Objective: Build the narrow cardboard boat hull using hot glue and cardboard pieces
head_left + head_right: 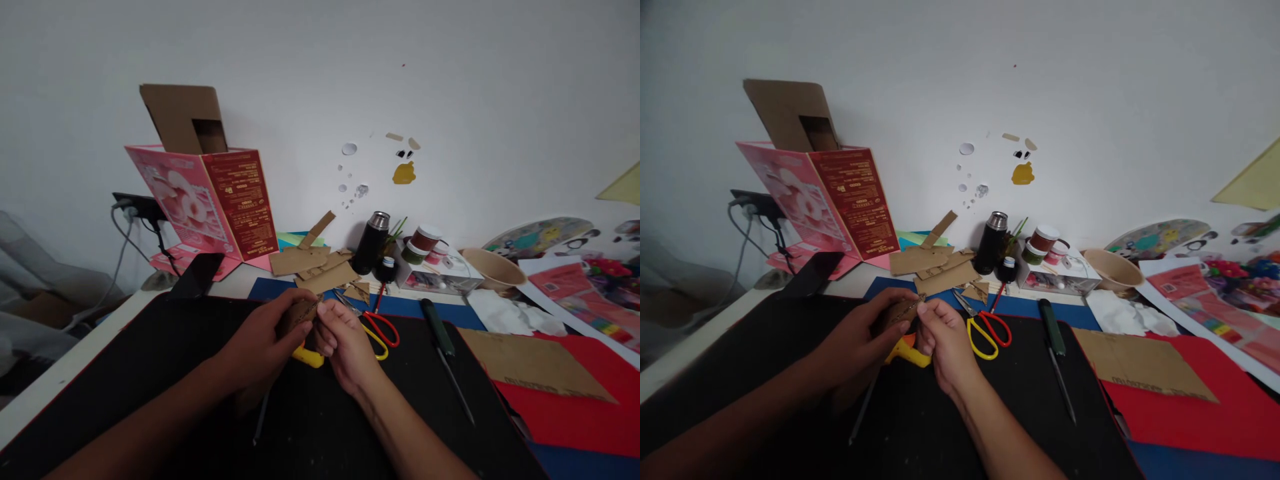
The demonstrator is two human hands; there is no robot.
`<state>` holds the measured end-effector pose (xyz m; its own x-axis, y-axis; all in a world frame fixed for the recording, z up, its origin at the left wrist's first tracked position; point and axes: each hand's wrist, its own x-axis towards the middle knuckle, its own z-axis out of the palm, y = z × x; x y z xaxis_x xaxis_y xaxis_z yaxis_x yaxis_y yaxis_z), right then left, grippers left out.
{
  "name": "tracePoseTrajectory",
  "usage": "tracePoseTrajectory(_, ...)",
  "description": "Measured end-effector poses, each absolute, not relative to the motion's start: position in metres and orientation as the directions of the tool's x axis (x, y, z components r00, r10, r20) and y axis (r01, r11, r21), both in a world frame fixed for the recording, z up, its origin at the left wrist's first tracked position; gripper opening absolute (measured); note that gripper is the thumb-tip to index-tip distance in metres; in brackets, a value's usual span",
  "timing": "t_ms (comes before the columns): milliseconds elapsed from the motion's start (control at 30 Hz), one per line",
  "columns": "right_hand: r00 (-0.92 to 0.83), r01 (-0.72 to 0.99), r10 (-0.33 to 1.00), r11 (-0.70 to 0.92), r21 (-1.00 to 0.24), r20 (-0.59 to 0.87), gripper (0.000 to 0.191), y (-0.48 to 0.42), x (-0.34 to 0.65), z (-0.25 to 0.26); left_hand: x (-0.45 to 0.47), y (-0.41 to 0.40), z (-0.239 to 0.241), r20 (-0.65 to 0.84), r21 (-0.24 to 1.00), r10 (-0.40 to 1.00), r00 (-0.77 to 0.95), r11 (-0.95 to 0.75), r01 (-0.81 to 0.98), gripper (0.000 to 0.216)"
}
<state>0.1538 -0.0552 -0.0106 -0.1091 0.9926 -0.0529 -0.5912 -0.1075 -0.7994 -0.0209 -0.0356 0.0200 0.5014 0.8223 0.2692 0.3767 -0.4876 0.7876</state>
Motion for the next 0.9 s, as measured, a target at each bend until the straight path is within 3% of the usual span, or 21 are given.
tracePoseTrajectory(900,-0.103,-0.598,0.993,-0.103,-0.795,-0.051,0.044,-0.0534,0.1534,-0.0149,-0.021,-0.0317,0.0109,0.264,0.803,0.829,0.494,-0.472,0.363,0.035)
